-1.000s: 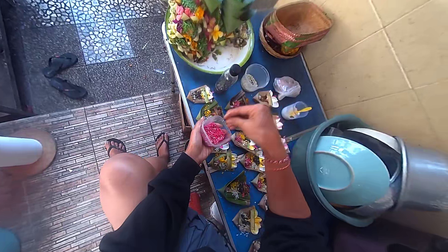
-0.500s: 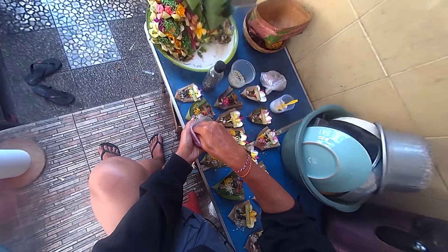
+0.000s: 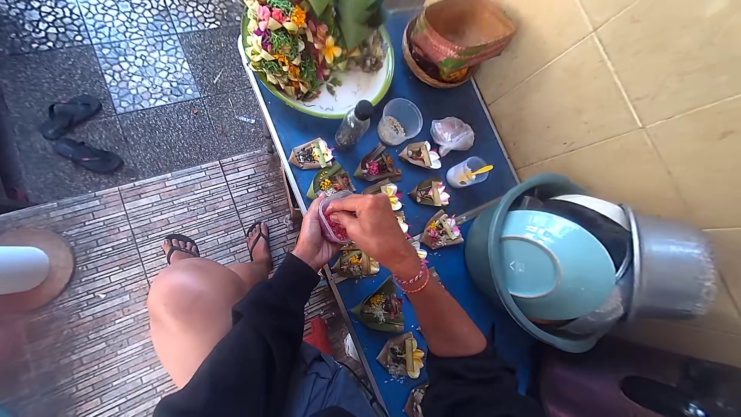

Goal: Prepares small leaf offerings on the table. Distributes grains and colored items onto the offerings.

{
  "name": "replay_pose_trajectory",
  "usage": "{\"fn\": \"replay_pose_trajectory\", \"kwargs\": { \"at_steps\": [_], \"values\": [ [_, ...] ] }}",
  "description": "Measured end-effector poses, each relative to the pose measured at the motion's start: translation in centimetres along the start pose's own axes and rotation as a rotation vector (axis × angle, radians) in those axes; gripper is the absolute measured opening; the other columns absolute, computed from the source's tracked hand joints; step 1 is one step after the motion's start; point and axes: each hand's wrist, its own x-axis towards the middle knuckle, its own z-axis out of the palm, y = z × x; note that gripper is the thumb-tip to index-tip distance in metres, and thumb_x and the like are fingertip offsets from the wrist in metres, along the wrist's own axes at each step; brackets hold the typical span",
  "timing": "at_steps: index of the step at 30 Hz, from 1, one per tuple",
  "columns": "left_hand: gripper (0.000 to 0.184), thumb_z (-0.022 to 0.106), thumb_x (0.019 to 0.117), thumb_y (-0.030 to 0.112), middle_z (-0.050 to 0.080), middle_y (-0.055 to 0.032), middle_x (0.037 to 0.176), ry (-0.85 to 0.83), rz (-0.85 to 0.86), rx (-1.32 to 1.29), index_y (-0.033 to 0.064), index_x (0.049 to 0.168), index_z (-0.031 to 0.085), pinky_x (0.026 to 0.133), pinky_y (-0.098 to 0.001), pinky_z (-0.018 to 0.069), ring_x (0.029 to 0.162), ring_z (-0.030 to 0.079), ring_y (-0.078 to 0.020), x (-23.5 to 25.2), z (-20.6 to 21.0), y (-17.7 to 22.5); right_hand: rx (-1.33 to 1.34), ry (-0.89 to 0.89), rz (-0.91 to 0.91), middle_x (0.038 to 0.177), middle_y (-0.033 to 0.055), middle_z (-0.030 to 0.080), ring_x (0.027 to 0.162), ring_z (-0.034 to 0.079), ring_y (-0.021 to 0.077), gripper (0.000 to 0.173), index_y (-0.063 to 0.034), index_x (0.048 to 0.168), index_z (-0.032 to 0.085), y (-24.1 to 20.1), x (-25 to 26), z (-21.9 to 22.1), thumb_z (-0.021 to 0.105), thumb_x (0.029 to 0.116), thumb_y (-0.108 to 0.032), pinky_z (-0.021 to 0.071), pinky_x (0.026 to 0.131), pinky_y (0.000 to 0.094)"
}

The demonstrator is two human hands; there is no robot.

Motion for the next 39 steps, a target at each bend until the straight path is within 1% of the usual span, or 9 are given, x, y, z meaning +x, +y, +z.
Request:
{"fn": "replay_pose_trajectory", "kwargs": {
  "at_steps": [3,6,10,14,19,27,30,35,39],
  "values": [
    [0.052,0.030,0.1077,0.053,0.070,-0.0097,0.102,0.038,-0.024,0.017,0.0132,0.118,0.060,0.078,-0.0397,0.0607,0.092,0.071,-0.0216,-0.1,0.1,0.2,0.302,-0.008,0.181,0.090,0.0098,0.076,0.071,0.070,0.0147,0.013,-0.0028,0.104,0.078,1.4,0.6,-2.2,0.070,0.0942,-0.002,0.0599,0.070,0.0333],
    [0.059,0.026,0.1078,0.056,0.071,-0.0133,0.101,0.059,-0.031,0.055,0.0097,0.118,0.062,0.075,-0.0386,0.0612,0.088,0.072,-0.0245,-0.4,0.3,0.4,0.561,0.068,0.300,0.090,0.0064,0.076,0.075,0.072,0.0095,0.014,0.0033,0.105,0.075,4.6,2.7,-4.6,0.069,0.0922,0.002,0.0630,0.075,0.0275],
    [0.060,0.026,0.1082,0.055,0.071,-0.0149,0.100,0.045,-0.016,0.057,0.0085,0.117,0.063,0.075,-0.0397,0.0611,0.088,0.072,-0.0257,-0.6,0.4,0.6,0.581,0.274,0.459,0.085,0.0020,0.075,0.073,0.072,0.0079,0.013,0.0023,0.103,0.072,9.8,5.0,-8.0,0.068,0.0917,0.004,0.0618,0.073,0.0248],
    [0.059,0.027,0.1081,0.055,0.071,-0.0148,0.101,0.053,-0.012,0.069,0.0089,0.118,0.063,0.075,-0.0395,0.0608,0.088,0.072,-0.0255,-0.7,0.5,0.5,0.367,0.418,0.638,0.090,0.0074,0.074,0.070,0.070,0.0070,0.019,0.0040,0.107,0.072,16.7,7.6,-9.5,0.071,0.0884,0.005,0.0606,0.070,0.0228],
    [0.060,0.025,0.1081,0.055,0.070,-0.0138,0.102,0.045,-0.002,0.053,0.0095,0.118,0.063,0.075,-0.0401,0.0607,0.089,0.071,-0.0250,-0.5,0.6,0.4,0.017,0.355,0.764,0.100,0.0141,0.075,0.083,0.073,0.0151,0.020,0.0013,0.111,0.074,20.8,9.4,-9.4,0.067,0.0919,0.000,0.0601,0.083,0.0322],
    [0.058,0.027,0.1082,0.054,0.071,-0.0139,0.102,0.040,-0.003,0.053,0.0096,0.117,0.063,0.077,-0.0402,0.0607,0.089,0.071,-0.0250,-0.5,0.6,0.4,-0.169,0.200,0.776,0.113,0.0197,0.073,0.102,0.073,0.0266,0.024,-0.0002,0.116,0.074,21.5,10.1,-9.1,0.058,0.0986,-0.003,0.0557,0.096,0.0432],
    [0.059,0.026,0.1081,0.055,0.070,-0.0139,0.103,0.037,0.000,0.056,0.0096,0.118,0.062,0.077,-0.0400,0.0605,0.089,0.071,-0.0251,-0.5,0.6,0.4,-0.245,0.173,0.740,0.116,0.0220,0.072,0.110,0.069,0.0334,0.030,-0.0025,0.115,0.076,21.1,10.0,-9.2,0.053,0.0959,0.002,0.0510,0.101,0.0502],
    [0.061,0.024,0.1086,0.054,0.071,-0.0138,0.099,0.016,0.000,0.067,0.0087,0.115,0.064,0.075,-0.0391,0.0612,0.086,0.072,-0.0244,-0.5,0.6,0.3,-0.323,0.200,0.663,0.110,0.0225,0.074,0.104,0.071,0.0375,0.019,-0.0016,0.108,0.077,22.1,10.1,-9.0,0.066,0.0926,-0.004,0.0524,0.098,0.0557],
    [0.059,0.025,0.1087,0.053,0.071,-0.0147,0.101,0.035,-0.008,0.067,0.0088,0.115,0.063,0.077,-0.0400,0.0606,0.089,0.072,-0.0254,-0.6,0.7,0.4,-0.327,0.184,0.671,0.111,0.0231,0.073,0.107,0.070,0.0382,0.021,-0.0005,0.109,0.077,22.2,10.1,-8.9,0.063,0.0931,-0.001,0.0515,0.100,0.0553]
  ]
}}
